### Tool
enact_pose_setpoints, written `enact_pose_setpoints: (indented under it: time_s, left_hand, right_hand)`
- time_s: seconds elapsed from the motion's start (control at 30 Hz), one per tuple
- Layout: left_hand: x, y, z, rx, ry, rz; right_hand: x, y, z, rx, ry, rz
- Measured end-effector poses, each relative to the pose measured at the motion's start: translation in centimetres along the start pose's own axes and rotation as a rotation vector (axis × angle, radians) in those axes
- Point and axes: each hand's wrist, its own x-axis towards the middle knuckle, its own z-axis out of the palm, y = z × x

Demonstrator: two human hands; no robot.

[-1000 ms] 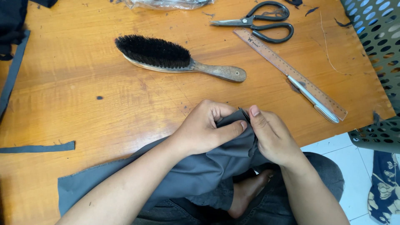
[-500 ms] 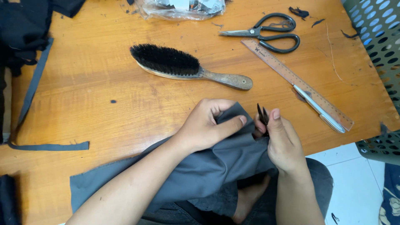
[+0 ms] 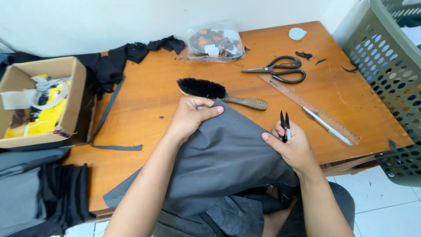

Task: The person uses a small pair of scissors to trim the edges of a gray fabric piece held in their hands. They carefully cut along the seam and then unfold the fabric to continue trimming the edges.

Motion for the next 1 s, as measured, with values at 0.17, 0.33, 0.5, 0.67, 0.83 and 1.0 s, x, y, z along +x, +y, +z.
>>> enact_pose_setpoints:
  time_s: [0.17,0.33,0.5,0.67,0.83,1.0]
  left_hand:
    - [-5.6,1.5,-0.6,-0.038,0.066,0.030]
    - [-9.6,0.9,-2.5,-0.051,0.166,0.060]
    - [-12.9,2.2,-4.9,-0.037,0.362,0.220]
    - [-16.0,3.1,-8.3,0.024,0.565,0.386]
    - [-21.1,4.3,-10.1,0.096,0.789,0.505]
    - [-29.0,5.0,-10.8,0.232,1.150,0.653]
  right_hand:
    - [-0.5,1.4,-0.2,0.011,-0.029,0.017]
    - [-0.9,1.1,0.4,0.022,-0.054,-0.012]
    - [-1.3,-0.1,0.7,-0.090,-0.050,-0.017]
    - [-1.6,-1.1,1.0,-0.089,-0.040,-0.019]
    - [-1.4,-0.9,0.8,-0.094,-0.007,-0.005]
    - [-1.3,-3.2,1.3,-0.477,-0.052,0.162]
